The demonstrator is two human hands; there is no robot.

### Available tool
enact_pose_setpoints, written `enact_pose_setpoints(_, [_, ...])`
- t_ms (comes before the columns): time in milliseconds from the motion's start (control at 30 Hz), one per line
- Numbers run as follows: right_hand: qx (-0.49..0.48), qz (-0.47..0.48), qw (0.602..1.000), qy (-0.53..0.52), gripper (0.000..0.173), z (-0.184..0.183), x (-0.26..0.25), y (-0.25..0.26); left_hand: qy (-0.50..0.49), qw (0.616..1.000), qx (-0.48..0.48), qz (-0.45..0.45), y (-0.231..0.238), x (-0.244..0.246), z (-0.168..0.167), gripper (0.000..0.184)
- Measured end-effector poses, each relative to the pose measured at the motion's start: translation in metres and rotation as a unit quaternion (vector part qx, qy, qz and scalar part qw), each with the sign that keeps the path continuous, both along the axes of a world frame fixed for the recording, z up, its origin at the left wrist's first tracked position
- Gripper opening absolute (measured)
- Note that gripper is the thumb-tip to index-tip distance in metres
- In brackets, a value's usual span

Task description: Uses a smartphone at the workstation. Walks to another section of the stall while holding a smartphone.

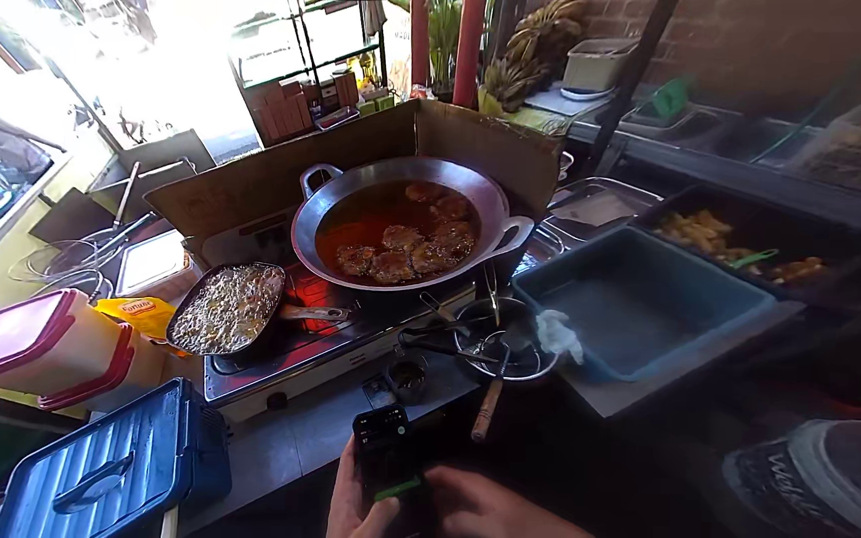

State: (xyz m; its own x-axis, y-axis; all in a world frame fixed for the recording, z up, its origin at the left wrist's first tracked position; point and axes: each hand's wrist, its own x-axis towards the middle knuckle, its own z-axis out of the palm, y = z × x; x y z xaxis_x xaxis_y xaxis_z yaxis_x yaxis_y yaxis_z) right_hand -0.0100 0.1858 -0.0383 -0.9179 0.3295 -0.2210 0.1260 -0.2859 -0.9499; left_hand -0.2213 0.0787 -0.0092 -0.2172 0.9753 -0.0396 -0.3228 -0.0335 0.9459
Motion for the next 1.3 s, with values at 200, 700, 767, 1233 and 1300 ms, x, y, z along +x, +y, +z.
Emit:
enact_pose_setpoints(200, [0.061,0.007,0.998,-0.025,0.044,0.014,0.008,0.012,0.015,1.0,0.012,-0.003,0.009,0.015,-0.005,0.092])
enact_pose_setpoints(700, [0.086,-0.028,0.995,-0.038,0.043,0.016,0.021,0.023,0.027,0.999,0.009,-0.016,0.028,0.028,0.004,0.091])
enact_pose_setpoints(767, [0.088,-0.028,0.995,-0.039,0.044,0.016,0.021,0.023,0.025,1.0,0.006,-0.016,0.028,0.028,0.005,0.091])
enact_pose_setpoints(1233, [0.113,-0.031,0.992,-0.036,0.044,0.014,0.015,0.012,0.031,0.999,0.01,-0.008,0.017,0.022,0.002,0.091])
enact_pose_setpoints(1300, [0.114,-0.028,0.992,-0.035,0.044,0.015,0.014,0.012,0.023,1.0,0.012,-0.009,0.015,0.019,-0.001,0.09])
